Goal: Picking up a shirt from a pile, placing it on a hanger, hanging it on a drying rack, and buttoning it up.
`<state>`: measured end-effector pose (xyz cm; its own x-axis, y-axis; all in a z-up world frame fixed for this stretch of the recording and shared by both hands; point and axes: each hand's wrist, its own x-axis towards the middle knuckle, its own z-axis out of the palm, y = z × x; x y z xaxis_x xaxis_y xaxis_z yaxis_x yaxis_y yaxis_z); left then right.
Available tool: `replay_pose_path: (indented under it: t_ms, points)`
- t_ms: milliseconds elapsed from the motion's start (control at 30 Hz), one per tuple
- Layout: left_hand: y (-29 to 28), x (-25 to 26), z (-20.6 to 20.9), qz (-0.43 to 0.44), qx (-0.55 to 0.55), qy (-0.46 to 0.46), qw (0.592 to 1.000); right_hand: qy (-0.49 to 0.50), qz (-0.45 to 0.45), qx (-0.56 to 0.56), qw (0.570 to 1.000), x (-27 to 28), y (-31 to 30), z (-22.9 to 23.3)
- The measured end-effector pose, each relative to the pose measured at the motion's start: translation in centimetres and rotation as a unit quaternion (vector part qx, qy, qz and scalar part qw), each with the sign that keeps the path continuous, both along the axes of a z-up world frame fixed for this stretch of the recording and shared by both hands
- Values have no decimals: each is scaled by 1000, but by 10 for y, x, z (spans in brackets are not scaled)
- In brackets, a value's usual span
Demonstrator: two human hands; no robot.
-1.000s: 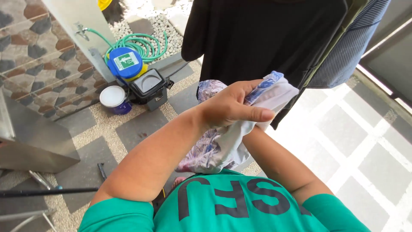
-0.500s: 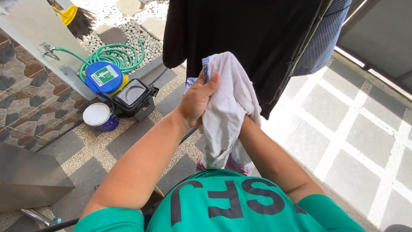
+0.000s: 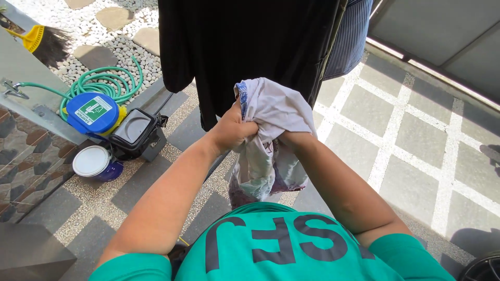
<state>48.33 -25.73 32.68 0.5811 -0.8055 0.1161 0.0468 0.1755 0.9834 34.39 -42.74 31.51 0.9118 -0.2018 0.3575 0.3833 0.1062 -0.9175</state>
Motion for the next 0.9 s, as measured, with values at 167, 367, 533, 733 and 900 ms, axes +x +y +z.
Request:
replay_pose_path:
  t_ms: [167, 367, 533, 733, 900]
  points:
    - [-10, -41, 30, 26, -157, 318, 935, 5, 10, 48, 999, -7, -1, 6]
    - [-16, -19, -11, 9, -180, 422, 889, 15, 34, 111, 993, -7, -4, 2]
    - [10, -7, 43, -38, -224, 360, 905, 23, 57, 167, 984, -5, -3, -6]
    - [21, 39, 79, 21, -220, 231, 948, -4, 25, 234, 972, -55, -79, -55]
    - [11, 68, 91, 32, -203, 188, 960, -53, -192, 314, 928, -98, -121, -54]
